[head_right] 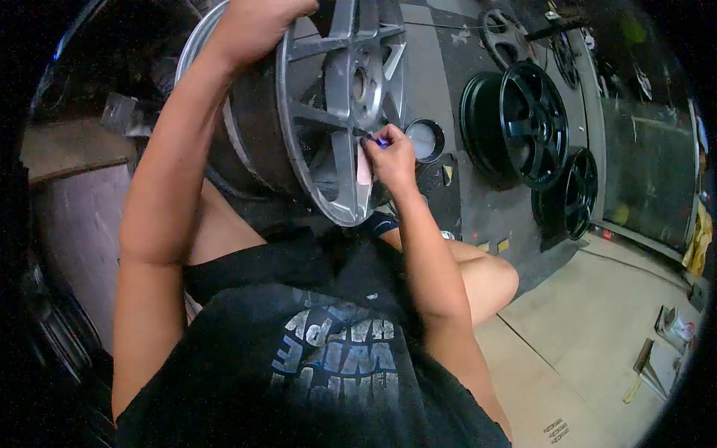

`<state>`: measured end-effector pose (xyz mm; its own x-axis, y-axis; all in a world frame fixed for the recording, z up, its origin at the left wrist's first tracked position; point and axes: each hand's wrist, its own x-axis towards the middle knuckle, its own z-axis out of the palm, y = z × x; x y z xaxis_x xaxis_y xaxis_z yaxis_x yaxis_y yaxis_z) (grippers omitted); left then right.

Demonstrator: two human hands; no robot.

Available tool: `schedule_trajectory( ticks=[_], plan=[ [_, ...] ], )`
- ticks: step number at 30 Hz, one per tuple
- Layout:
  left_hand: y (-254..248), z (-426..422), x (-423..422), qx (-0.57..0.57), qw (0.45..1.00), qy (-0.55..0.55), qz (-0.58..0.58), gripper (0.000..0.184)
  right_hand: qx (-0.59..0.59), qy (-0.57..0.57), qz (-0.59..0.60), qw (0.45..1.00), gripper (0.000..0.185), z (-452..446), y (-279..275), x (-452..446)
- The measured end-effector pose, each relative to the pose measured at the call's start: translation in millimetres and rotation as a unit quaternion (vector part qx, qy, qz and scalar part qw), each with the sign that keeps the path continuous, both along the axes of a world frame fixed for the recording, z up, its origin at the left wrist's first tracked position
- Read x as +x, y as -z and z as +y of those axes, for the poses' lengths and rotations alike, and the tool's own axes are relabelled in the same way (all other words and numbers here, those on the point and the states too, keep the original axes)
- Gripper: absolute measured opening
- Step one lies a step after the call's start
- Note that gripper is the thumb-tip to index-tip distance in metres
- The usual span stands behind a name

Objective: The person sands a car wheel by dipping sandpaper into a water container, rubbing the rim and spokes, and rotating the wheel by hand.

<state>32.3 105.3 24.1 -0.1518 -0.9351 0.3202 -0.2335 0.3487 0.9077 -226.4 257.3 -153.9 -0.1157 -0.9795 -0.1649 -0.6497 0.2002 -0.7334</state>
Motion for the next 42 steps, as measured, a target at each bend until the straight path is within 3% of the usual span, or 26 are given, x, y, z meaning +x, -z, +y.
schedule_trajectory(
  ticks=[2, 4, 6, 8, 10, 13, 15, 16, 18, 19, 21, 24, 28, 32, 36, 38, 42],
  plan=[
    [3.1, 3.2, -0.7, 0.091, 0.989, 0.043, 0.109, 0.035, -0.014, 0.015, -0.031, 0.999, 0.023, 19.7, 0.6, 2.4],
    [8.4, 4.4, 10.4, 0.011, 0.999, 0.027, 0.045, 0.034, 0.05, -0.014, -0.084, 0.995, 0.021, 61.6, -11.1, 2.8],
    [4.7, 10.4, 12.4, 0.008, 0.999, 0.024, 0.042, 0.033, 0.06, -0.02, -0.071, 0.995, 0.022, 70.6, -14.1, 6.5],
    [3.4, 13.9, 14.3, -0.01, 1.0, 0.016, 0.013, 0.033, 0.0, -0.006, -0.056, 0.998, 0.025, 40.3, -16.9, 8.1],
    [0.6, 16.9, 13.0, 0.045, 0.998, 0.014, 0.035, 0.034, -0.04, 0.046, -0.059, 0.996, 0.03, 5.2, 9.7, 9.4],
    [-1.0, 15.9, 20.4, 0.065, 0.998, 0.005, 0.021, 0.036, -0.003, 0.033, -0.047, 0.998, 0.033, 35.1, 3.7, 12.6],
    [9.3, 10.2, 29.9, -0.05, 0.998, -0.009, -0.031, 0.039, 0.057, 0.015, -0.091, 0.994, 0.035, 76.6, 9.6, 6.6],
    [-1.6, 11.4, 26.4, -0.047, 0.998, -0.013, -0.029, 0.039, 0.087, 0.011, -0.117, 0.989, 0.036, 85.3, 1.0, 10.1],
    [-33.9, 19.3, 17.0, 0.137, 0.989, -0.03, 0.05, 0.047, 0.072, -0.027, -0.015, 0.997, 0.034, 61.5, -16.7, 13.3],
    [-6.2, -9.4, 21.2, 0.121, 0.992, -0.014, 0.035, 0.053, 0.044, -0.016, -0.007, 0.999, 0.033, 42.7, -12.4, 14.8],
    [0.7, -12.2, 17.2, 0.128, 0.99, 0.002, 0.059, 0.054, 0.018, 0.016, -0.019, 1.0, 0.03, 7.6, -1.3, 16.9],
    [2.9, -13.4, 14.9, 0.123, 0.986, 0.033, 0.111, 0.054, 0.002, 0.002, -0.023, 1.0, 0.03, 23.4, -0.4, 11.0],
    [-2.6, -11.0, 17.8, 0.13, 0.988, 0.011, 0.085, 0.052, 0.094, -0.003, -0.08, 0.992, 0.029, 76.8, -17.5, 10.6],
    [-1.5, -2.9, 12.7, 0.145, 0.983, 0.035, 0.103, 0.051, -0.035, -0.009, 0.033, 0.999, 0.03, 16.7, 2.2, 16.3],
    [7.6, -8.5, 9.3, 0.073, 0.994, 0.004, 0.081, 0.049, 0.031, -0.017, 0.013, 0.999, 0.029, 0.8, -8.0, 1.1],
    [8.8, -9.7, 10.8, 0.124, 0.982, 0.017, 0.143, 0.046, 0.185, 0.097, -0.271, 0.94, 0.026, 17.7, -9.7, -19.5],
    [14.0, -16.4, 15.4, 0.1, 0.986, 0.028, 0.131, 0.044, 0.15, 0.134, -0.365, 0.909, 0.021, 35.9, -12.7, -37.0]
  ],
)
